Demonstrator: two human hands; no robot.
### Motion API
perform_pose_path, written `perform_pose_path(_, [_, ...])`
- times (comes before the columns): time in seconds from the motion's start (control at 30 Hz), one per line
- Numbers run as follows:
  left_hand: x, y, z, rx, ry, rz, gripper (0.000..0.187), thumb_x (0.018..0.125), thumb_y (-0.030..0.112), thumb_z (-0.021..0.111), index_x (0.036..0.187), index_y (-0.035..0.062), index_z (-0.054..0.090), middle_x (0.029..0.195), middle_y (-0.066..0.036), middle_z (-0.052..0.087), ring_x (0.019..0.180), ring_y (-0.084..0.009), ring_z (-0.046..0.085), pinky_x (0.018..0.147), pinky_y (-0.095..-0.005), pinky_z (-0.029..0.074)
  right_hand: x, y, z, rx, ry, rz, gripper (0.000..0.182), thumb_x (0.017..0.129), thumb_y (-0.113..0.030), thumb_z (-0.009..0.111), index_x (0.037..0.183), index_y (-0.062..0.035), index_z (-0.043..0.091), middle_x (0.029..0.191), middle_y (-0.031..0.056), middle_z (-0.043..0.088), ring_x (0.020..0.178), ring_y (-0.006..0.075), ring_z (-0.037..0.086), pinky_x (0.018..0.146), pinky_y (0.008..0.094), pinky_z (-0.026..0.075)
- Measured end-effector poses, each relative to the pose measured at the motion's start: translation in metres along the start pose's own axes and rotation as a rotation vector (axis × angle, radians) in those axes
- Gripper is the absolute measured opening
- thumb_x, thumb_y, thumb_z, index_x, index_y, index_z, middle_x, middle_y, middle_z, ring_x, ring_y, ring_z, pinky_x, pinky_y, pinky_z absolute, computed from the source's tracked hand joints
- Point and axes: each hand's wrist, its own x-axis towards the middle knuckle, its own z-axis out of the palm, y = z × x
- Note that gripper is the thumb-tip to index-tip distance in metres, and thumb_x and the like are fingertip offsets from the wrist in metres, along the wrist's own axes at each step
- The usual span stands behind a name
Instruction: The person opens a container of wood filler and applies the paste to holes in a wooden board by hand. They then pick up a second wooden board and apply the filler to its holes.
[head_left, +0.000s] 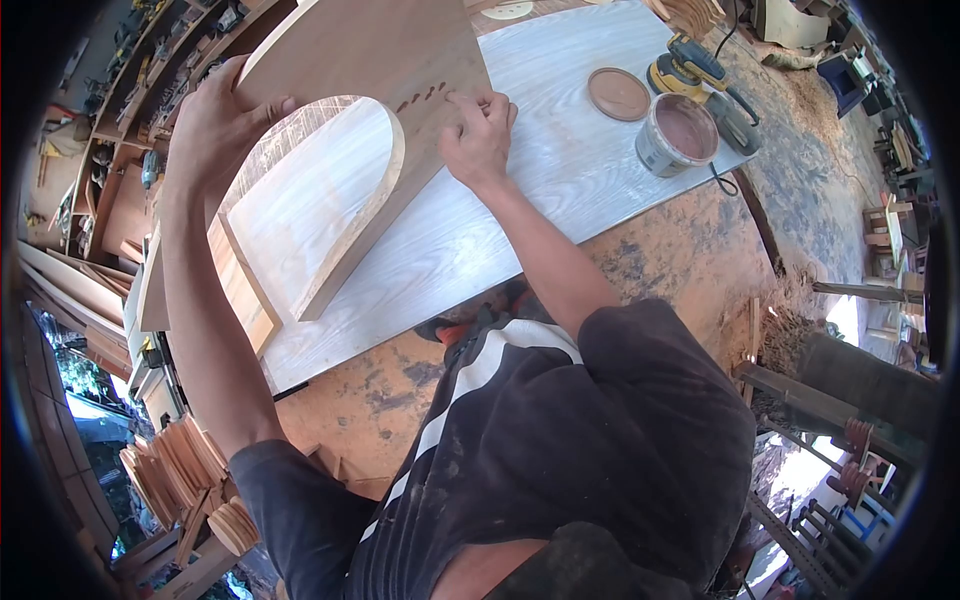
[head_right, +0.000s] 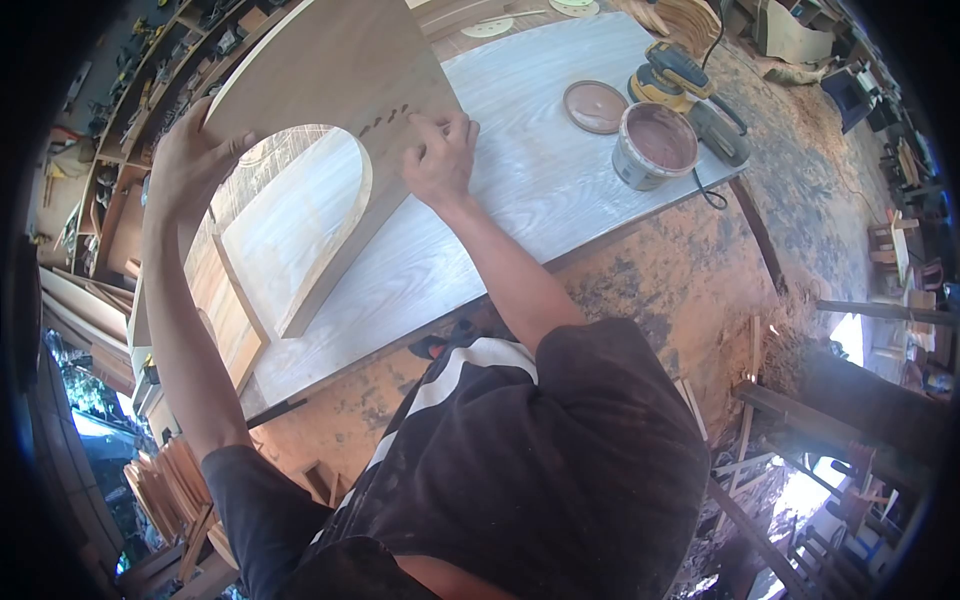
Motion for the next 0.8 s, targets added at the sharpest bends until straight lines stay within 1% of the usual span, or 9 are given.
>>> perform_pose_path(0.13, [-0.001,-0.002,0.001,-0.022,-0.003,-0.023,0.075,0.080,0.059,0.090,0.126,0.0026,0.070,0.087,-0.009,0.075,0.077,-0.0168,0.073,0.071,-0.0344,0.055,-0.004,-0.002,-0.001,0.039,-0.018,0.057,0.046,0.075,-0.004,0.064,0.118,-0.0063,0.078,0.115,0.0202,0.051,0.106,0.0380,0.047,0.095,0.0498,0.045])
perform_pose_path(0.2, [0.001,-0.002,0.000,-0.013,0.003,-0.018,0.076,0.079,0.057,0.090,0.128,0.0027,0.069,0.089,-0.010,0.076,0.079,-0.0173,0.074,0.073,-0.0345,0.056,-0.004,-0.001,0.004,0.028,-0.014,0.042,0.045,0.075,-0.004,0.064,0.117,-0.0066,0.078,0.115,0.0202,0.051,0.106,0.0382,0.048,0.095,0.0503,0.045])
perform_pose_path(0.27, [0.002,0.000,-0.001,0.011,-0.032,-0.042,0.077,0.079,0.055,0.092,0.132,0.0033,0.069,0.092,-0.010,0.077,0.083,-0.0181,0.074,0.076,-0.0347,0.057,-0.005,0.001,0.007,0.016,-0.011,0.029,0.044,0.074,-0.004,0.064,0.116,-0.0069,0.078,0.115,0.0202,0.051,0.107,0.0384,0.048,0.095,0.0507,0.045])
perform_pose_path(0.37, [0.001,-0.003,0.000,0.000,-0.018,-0.039,0.077,0.078,0.054,0.092,0.132,0.0036,0.069,0.093,-0.010,0.077,0.083,-0.0182,0.074,0.076,-0.0348,0.057,-0.007,0.001,0.006,0.004,-0.045,-0.021,0.043,0.073,-0.003,0.064,0.114,-0.0074,0.079,0.115,0.0199,0.052,0.107,0.0384,0.048,0.095,0.0509,0.046])
perform_pose_path(0.43, [0.002,-0.008,0.001,0.005,-0.002,-0.027,0.077,0.078,0.054,0.092,0.132,0.0036,0.069,0.092,-0.009,0.078,0.082,-0.0179,0.074,0.075,-0.0345,0.057,-0.006,-0.003,-0.002,0.074,0.006,0.090,0.043,0.073,-0.002,0.063,0.112,-0.0077,0.079,0.115,0.0194,0.053,0.107,0.0381,0.048,0.094,0.0505,0.047])
perform_pose_path(0.5, [0.001,-0.007,0.002,0.006,0.010,-0.016,0.078,0.078,0.055,0.092,0.132,0.0036,0.069,0.092,-0.009,0.078,0.081,-0.0177,0.074,0.075,-0.0342,0.057,-0.005,-0.001,-0.002,0.071,0.020,0.085,0.042,0.073,-0.002,0.063,0.111,-0.0077,0.079,0.115,0.0190,0.053,0.107,0.0379,0.048,0.094,0.0500,0.047])
perform_pose_path(0.6, [0.002,-0.001,-0.001,0.002,-0.010,-0.049,0.077,0.078,0.053,0.093,0.131,0.0036,0.070,0.093,-0.010,0.078,0.082,-0.0177,0.075,0.076,-0.0341,0.057,-0.002,0.002,-0.003,0.063,0.031,0.089,0.040,0.073,-0.002,0.063,0.109,-0.0074,0.080,0.114,0.0186,0.053,0.107,0.0377,0.048,0.094,0.0494,0.047])
perform_pose_path(0.67, [0.004,-0.004,-0.002,-0.056,-0.048,-0.081,0.076,0.078,0.052,0.093,0.132,0.0036,0.070,0.095,-0.011,0.079,0.085,-0.0182,0.076,0.078,-0.0348,0.057,0.000,0.003,-0.002,0.061,0.029,0.096,0.039,0.073,-0.002,0.063,0.108,-0.0071,0.079,0.114,0.0185,0.054,0.106,0.0378,0.048,0.094,0.0492,0.047])
perform_pose_path(0.8, [0.008,-0.006,-0.002,-0.009,-0.068,-0.091,0.075,0.078,0.051,0.093,0.131,0.0031,0.070,0.098,-0.012,0.080,0.087,-0.0186,0.076,0.080,-0.0353,0.057,-0.001,0.009,0.000,0.030,0.018,0.070,0.035,0.073,-0.002,0.063,0.104,-0.0086,0.079,0.113,0.0184,0.053,0.106,0.0374,0.049,0.094,0.0483,0.046])
